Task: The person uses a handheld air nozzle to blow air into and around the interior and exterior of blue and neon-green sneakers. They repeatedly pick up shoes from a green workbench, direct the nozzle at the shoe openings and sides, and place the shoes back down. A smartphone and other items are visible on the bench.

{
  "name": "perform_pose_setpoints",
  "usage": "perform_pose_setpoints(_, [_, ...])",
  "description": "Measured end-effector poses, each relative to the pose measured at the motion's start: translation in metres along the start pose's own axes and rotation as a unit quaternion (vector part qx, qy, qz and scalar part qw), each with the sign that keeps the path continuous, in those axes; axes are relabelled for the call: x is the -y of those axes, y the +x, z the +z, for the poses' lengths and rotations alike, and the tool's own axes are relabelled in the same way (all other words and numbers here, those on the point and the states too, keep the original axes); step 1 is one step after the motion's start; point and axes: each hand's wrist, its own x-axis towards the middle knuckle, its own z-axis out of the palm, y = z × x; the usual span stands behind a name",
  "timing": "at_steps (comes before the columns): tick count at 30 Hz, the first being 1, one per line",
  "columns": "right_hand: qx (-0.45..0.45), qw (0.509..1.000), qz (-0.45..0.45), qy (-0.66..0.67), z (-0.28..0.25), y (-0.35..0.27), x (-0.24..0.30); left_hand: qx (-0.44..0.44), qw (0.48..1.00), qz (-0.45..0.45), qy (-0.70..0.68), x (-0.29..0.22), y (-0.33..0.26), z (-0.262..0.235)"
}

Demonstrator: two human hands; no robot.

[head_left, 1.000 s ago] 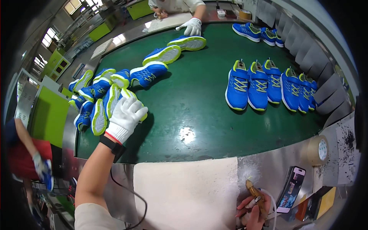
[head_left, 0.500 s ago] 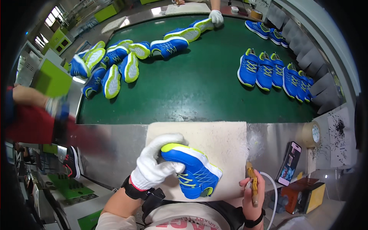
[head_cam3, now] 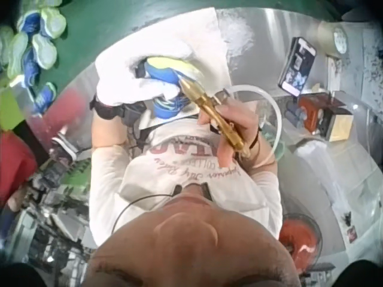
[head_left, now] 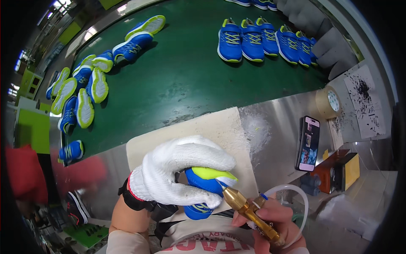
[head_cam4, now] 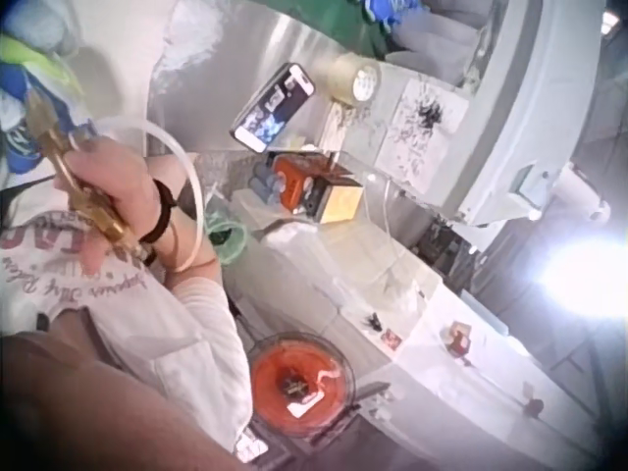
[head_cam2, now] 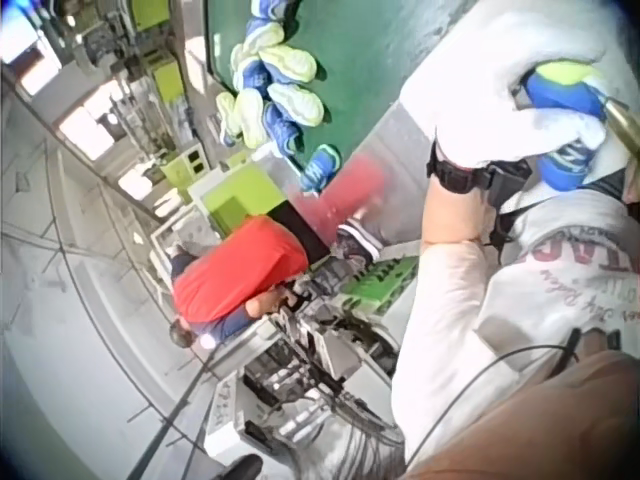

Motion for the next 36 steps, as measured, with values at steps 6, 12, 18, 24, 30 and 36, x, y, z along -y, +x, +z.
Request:
perform_pose_setpoints(6, [0.028, 0.996, 0.077, -0.038, -0.019, -0.009, -0.017, -0.037, 0.997, -0.027, -0.054, 0.024, 0.009, -0.007])
perform_pose_setpoints(12, [-0.065, 0.986, 0.120, 0.091, 0.007, -0.042, -0.054, -0.209, 0.954, -0.059, -0.206, 0.054, -0.008, -0.005])
perform_pose_setpoints(18, [-0.059, 0.947, 0.221, 0.228, 0.006, -0.058, -0.046, -0.284, 0.864, -0.084, -0.407, 0.074, -0.030, -0.014])
perform_pose_setpoints(24, [-0.173, 0.883, 0.249, 0.359, 0.012, -0.074, -0.039, -0.473, 0.821, -0.238, -0.212, 0.045, -0.066, 0.002])
perform_pose_setpoints(30, [-0.238, 0.831, 0.318, 0.388, 0.024, -0.065, -0.034, -0.525, 0.750, -0.354, -0.193, -0.009, -0.115, 0.047])
perform_pose_setpoints(36, [-0.147, 0.937, 0.274, 0.157, 0.036, -0.077, -0.024, -0.437, 0.699, -0.482, -0.299, -0.042, -0.142, 0.092])
